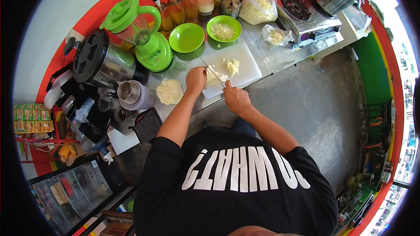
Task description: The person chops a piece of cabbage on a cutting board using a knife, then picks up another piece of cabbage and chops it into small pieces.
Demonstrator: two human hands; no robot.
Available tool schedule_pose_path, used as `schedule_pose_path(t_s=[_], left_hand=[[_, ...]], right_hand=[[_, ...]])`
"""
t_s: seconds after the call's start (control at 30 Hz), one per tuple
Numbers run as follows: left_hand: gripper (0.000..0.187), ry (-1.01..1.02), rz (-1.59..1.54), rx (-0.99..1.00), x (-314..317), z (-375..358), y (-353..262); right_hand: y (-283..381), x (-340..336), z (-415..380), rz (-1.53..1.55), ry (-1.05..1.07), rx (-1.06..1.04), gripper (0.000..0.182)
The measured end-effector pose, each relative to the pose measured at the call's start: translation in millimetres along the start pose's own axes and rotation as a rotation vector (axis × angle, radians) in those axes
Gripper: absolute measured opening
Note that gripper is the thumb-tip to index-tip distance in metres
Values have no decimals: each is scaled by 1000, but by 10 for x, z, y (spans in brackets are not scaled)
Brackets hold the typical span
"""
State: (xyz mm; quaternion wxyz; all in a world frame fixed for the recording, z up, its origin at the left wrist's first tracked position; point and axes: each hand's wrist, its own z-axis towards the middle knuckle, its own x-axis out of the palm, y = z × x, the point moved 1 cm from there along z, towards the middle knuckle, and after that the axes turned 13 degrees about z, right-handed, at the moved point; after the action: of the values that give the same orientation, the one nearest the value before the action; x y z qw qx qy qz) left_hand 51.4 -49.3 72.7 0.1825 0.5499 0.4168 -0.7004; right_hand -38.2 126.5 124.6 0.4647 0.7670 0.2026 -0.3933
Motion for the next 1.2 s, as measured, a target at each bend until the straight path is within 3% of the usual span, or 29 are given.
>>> schedule_pose_path(t_s=[0.33, 0.9, 1.0, 1.2], left_hand=[[18, -77, 44, 120, 98, 37, 31], [15, -201, 158, 186, 277, -95, 73], [15, -216, 175, 194, 324, -169, 68], [13, -283, -1, 40, 402, -230, 123]], right_hand=[[305, -347, -116, -128, 23, 33, 19], [262, 162, 337, -155, -35, 46, 28], [170, 319, 404, -125, -68, 34, 23], [14, 334, 314, -162, -29, 14, 13]])
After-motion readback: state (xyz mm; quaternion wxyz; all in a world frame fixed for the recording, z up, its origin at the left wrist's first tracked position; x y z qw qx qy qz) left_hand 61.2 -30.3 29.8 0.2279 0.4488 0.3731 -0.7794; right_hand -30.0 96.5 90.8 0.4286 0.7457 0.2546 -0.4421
